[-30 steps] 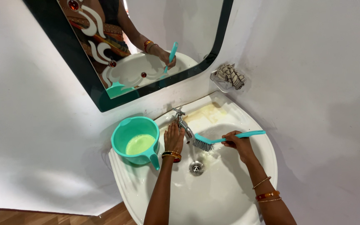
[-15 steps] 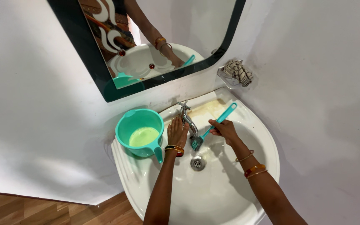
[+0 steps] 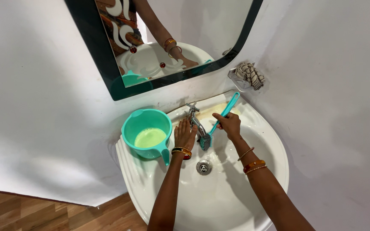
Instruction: The person scrubs the bathroom sink basin and surrounding counter with a brush, rinses the brush and hands under running water, and wipes the sink with a cloth. The person also moves a green cup and uses a brush to clean around the faucet.
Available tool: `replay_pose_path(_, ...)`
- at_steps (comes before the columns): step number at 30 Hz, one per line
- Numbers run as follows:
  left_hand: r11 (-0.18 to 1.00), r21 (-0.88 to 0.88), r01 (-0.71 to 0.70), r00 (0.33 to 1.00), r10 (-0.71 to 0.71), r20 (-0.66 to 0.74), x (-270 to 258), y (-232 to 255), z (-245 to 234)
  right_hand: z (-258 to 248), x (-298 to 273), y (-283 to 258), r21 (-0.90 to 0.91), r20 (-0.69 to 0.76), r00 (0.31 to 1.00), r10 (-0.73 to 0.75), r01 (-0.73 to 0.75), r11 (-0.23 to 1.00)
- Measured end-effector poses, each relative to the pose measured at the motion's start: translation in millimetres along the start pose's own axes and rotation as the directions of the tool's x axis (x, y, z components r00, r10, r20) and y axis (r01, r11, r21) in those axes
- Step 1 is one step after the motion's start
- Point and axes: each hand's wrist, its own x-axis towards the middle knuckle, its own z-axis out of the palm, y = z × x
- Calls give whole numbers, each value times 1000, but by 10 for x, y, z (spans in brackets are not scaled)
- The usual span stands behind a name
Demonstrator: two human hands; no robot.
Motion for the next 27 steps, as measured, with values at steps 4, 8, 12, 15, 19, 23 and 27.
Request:
replay_pose_path(4, 1000, 11, 12, 1000, -12, 3, 1, -8, 2, 80, -14, -27, -63, -17, 1000, -11, 10, 998)
replay_pose_path(8, 1000, 11, 4, 1000, -4, -9, 20, -16, 25, 137, -18, -48, -79, -29, 999, -38, 36, 996)
replay_pose_path(12, 1000, 24, -1, 1000, 1, -20, 24, -31, 38, 196, -17, -69, -112, -41, 998, -56, 51, 992)
replay_pose_path(15, 1000, 16, -4, 1000, 4, -16, 22, -39, 42, 222, 3, -82, -143, -46, 996, -74, 67, 987)
replay_pose_path(19, 1000, 18, -12, 1000, 12, -18, 14, -48, 36, 237, 36, -93, -166, -55, 994, -97, 87, 982)
replay_pose_path(23, 1000, 31, -6, 1000, 7, -17, 31, -41, 44, 232, 77, -94, -195, -60, 994, -87, 74, 978)
replay_pose_path(27, 999, 36, -13, 1000, 14, -27, 31, -48, 53, 252, 101, -52, -209, -61, 992, -106, 91, 974)
